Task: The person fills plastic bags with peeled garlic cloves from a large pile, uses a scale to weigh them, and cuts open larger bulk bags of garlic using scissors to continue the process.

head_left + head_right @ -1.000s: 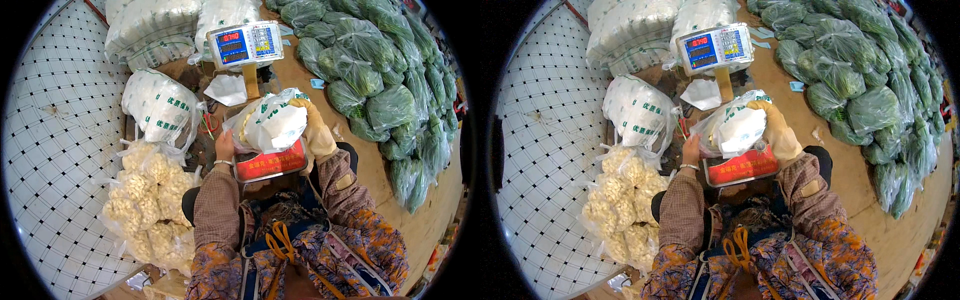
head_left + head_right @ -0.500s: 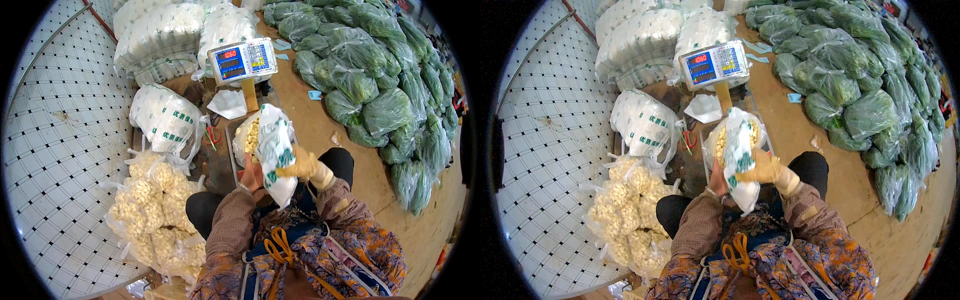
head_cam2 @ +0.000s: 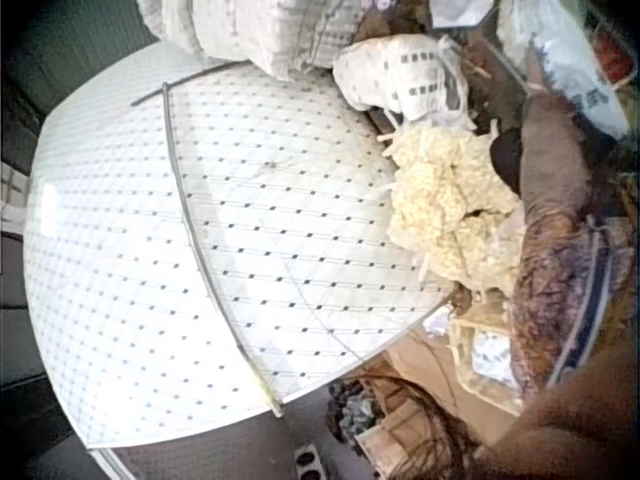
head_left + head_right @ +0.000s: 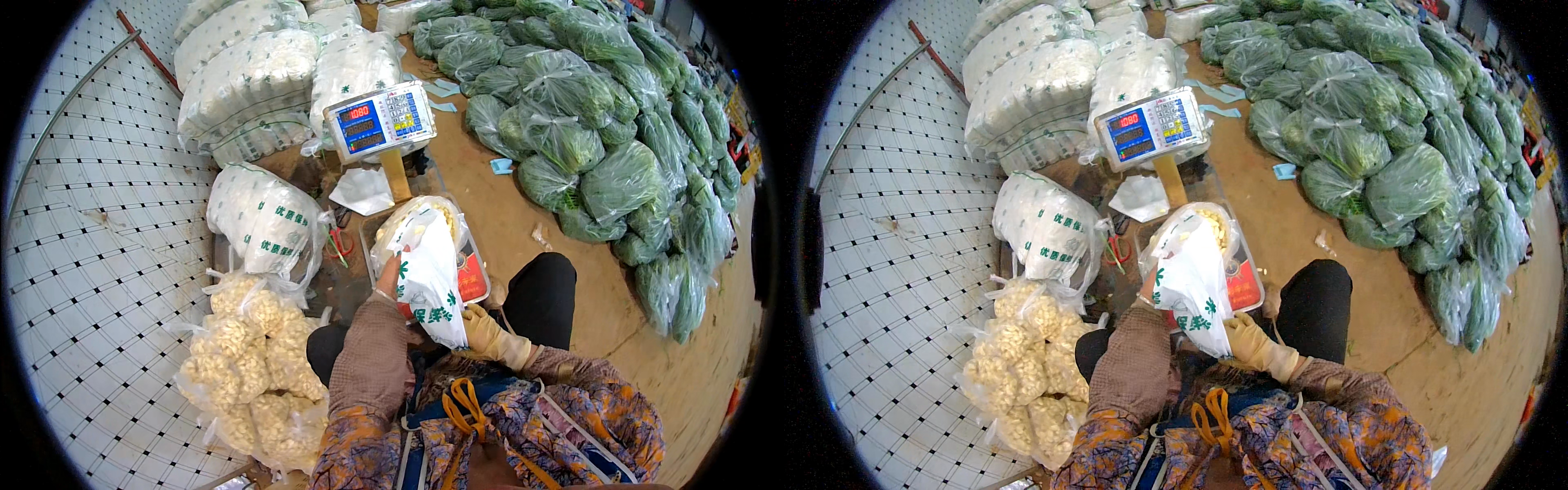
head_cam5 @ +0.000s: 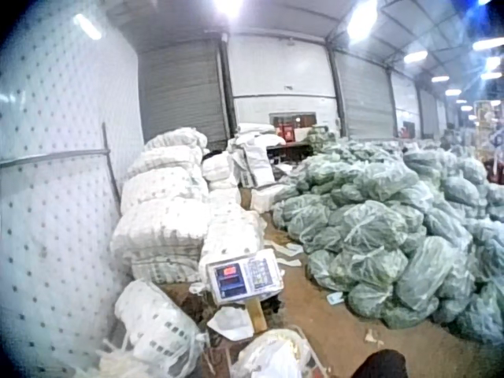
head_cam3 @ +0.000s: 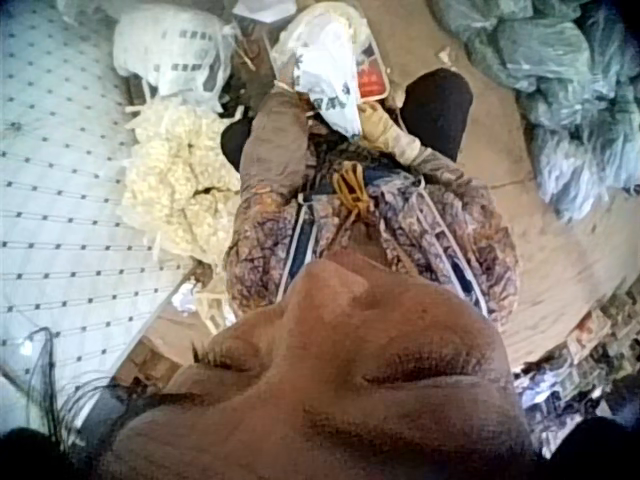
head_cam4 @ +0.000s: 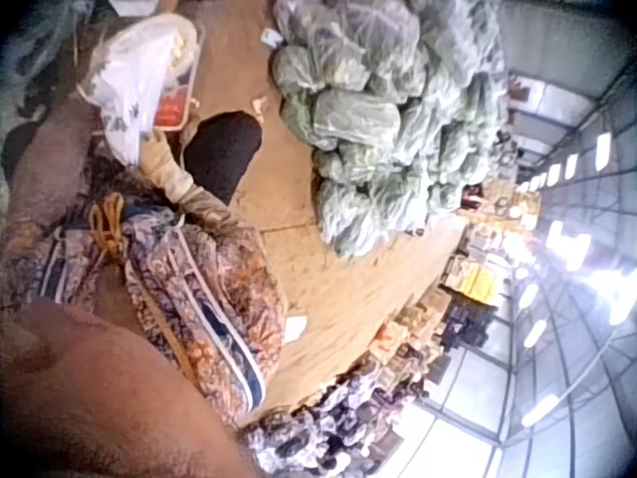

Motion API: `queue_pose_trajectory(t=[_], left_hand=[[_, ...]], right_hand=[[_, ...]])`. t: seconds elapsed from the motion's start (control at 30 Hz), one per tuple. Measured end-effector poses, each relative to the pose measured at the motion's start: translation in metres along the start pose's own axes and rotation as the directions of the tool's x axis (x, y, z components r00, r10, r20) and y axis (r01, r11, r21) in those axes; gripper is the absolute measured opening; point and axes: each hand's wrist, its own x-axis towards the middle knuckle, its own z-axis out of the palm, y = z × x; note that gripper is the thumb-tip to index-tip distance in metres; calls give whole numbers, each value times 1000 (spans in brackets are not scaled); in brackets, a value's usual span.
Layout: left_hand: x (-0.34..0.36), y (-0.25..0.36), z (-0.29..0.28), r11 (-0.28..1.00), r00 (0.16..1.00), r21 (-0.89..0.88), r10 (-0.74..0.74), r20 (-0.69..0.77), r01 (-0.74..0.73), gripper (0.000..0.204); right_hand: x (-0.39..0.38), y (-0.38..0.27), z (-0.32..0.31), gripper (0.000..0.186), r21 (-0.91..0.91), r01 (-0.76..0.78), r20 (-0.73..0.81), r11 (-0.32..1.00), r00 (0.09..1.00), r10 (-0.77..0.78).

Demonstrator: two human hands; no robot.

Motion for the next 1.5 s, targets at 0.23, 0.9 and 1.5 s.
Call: queue_pose_trajectory(t=[0.23,0.9,1.5], left_hand=[[-72,61,-16,615,897,710,439,53,-343,34],[-127,72,-150,302,692,905,584,-425,300,38],[-142,75,-164,208,518,898,757,-398,387,26]], right_hand=[[39,-18,14,43,-27,64,0,998,998,-64],[180,89,21,61,11,-558,-10,830,830,558],[160,121,8,19,919,-391,212,52,600,771]])
